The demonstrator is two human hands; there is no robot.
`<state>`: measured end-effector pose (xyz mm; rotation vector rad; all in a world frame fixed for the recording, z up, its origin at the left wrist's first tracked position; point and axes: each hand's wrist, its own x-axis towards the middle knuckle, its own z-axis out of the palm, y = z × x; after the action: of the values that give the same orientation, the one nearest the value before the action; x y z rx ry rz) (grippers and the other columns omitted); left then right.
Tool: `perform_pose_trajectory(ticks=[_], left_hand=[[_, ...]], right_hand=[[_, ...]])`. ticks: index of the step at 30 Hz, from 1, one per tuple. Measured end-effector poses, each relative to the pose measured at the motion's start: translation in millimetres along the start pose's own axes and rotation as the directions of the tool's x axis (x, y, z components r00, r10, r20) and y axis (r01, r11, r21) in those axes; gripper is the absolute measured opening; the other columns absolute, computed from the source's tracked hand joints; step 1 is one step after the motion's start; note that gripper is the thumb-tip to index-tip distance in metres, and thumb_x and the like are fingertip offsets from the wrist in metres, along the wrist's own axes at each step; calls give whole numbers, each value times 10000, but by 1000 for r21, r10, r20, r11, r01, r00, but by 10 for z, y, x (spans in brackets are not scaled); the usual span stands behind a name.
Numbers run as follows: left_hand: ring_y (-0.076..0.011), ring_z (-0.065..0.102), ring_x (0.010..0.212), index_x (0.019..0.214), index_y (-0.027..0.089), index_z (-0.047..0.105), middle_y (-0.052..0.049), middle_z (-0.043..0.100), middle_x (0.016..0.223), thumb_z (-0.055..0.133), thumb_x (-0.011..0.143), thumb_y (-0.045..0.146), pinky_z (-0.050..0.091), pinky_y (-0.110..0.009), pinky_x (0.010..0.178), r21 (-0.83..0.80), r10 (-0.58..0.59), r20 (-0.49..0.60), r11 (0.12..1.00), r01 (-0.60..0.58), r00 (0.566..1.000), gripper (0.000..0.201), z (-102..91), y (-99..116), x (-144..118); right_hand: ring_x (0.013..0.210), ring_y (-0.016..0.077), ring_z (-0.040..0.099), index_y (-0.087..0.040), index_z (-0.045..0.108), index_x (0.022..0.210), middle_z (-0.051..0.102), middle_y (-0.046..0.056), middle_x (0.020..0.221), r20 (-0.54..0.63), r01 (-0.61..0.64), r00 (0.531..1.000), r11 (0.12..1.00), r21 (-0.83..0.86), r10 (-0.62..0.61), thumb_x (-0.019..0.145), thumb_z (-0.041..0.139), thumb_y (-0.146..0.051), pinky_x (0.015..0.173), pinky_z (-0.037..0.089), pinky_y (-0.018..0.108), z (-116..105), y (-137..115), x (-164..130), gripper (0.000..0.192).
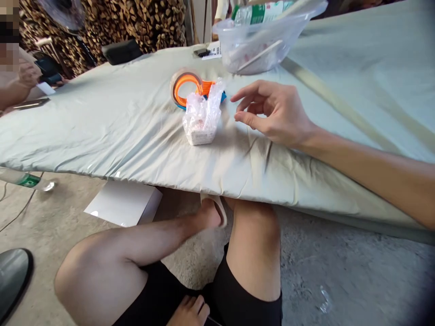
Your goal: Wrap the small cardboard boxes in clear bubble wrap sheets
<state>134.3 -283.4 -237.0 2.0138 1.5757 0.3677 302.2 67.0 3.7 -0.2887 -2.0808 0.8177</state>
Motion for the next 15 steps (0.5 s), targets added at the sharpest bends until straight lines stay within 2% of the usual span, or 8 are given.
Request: perform_pose_trajectory(ticks=[3,7,8,11,15], left_hand=[[-263,711,1261,1377,222,705,-112,698,1450,705,1095,458,659,-473,1086,-9,3,58,1000,-3,998,368,126,50,84],[-252,710,1274,1374,231,709,-107,698,1444,669,1116,452,655,-456,1090,-28,4,76,1000,-1,997,343,328,159,194],[-257,709,1282,1364,226,717,-98,704,1434,624,1138,448,652,-457,1096,-33,5,77,999,-2,997,329,386,200,212],[-250,709,1267,1364,241,712,-106,702,1450,680,1112,434,656,-467,1092,-48,19,79,999,-16,997,319,547,355,244],[-254,712,1268,1395,215,695,-111,694,1452,679,1112,441,653,-481,1098,-53,62,99,997,-57,993,362,686,585,248]], right_hand=[[849,198,698,-264,761,1200,748,44,1003,-81,57,995,998,-35,-60,901,884,-282,685,567,354,-42,82,34,325],[670,171,606,-305,680,1359,746,6,911,-117,144,978,969,-203,-170,938,791,-297,598,513,340,-139,236,79,435],[647,168,590,-315,660,1389,753,2,914,-126,155,974,956,-249,-191,949,770,-309,600,518,342,-171,273,84,454],[599,158,566,-332,627,1438,766,-6,940,-160,154,960,911,-384,-230,963,716,-323,652,559,349,-284,367,84,484],[614,167,604,-260,623,1457,756,32,972,-194,161,942,875,-457,-275,982,645,-329,672,573,352,-411,437,77,480]])
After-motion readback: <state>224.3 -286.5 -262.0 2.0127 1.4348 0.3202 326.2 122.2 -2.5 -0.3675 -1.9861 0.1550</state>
